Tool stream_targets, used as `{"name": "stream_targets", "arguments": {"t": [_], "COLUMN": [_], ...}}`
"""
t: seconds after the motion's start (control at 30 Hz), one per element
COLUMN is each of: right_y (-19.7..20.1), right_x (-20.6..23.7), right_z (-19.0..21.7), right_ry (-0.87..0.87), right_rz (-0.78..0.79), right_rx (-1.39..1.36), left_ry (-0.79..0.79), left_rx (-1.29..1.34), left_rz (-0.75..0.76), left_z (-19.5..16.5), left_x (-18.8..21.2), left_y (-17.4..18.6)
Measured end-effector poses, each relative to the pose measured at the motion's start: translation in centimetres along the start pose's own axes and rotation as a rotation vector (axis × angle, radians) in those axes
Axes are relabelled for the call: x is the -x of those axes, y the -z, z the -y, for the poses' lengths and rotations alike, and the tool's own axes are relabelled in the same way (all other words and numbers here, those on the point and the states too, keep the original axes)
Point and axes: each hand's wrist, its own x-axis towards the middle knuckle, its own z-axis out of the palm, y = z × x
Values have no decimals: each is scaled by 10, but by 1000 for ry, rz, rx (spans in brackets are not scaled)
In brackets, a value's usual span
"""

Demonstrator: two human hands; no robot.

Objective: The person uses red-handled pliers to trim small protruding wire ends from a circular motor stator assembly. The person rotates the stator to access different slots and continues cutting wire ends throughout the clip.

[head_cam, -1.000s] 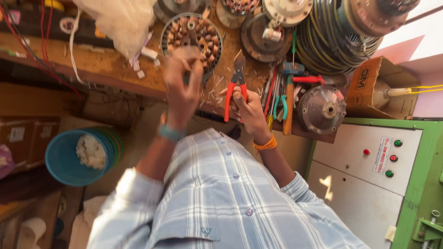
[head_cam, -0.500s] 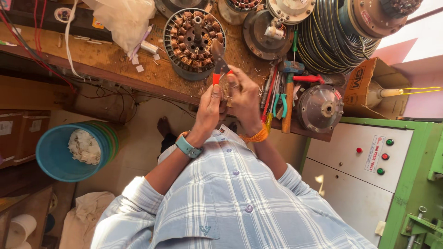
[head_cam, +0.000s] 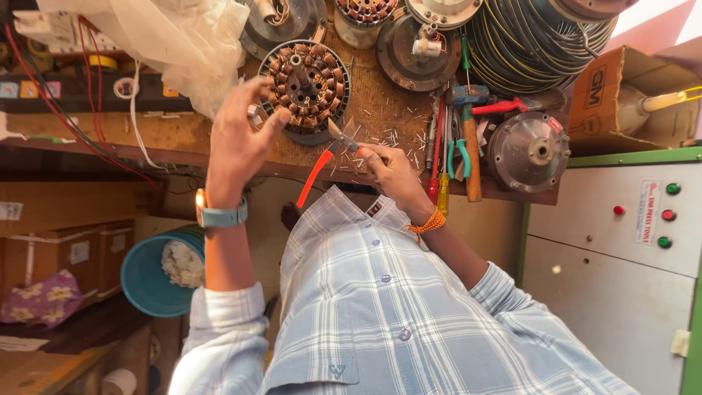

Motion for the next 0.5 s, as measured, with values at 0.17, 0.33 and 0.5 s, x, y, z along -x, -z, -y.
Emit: {"name": "stream_targets", "arguments": {"t": [0.17,0.33,0.5], "right_y": [-8,-2,3], "right_x": [-5,-1,0], "right_z": [6,29,46], "right_ry": [-8,-177,-292], "right_rz": [36,207,269], "right_rx": [-59,-315,-412], "left_ry": [-261,-462,-355], "left_rx": [-124,-288,-57], "left_rz": [120,189,173], "left_z": [24,36,41], "left_x": [-52,-89,-94], "left_y": [-9,-41,-65]}}
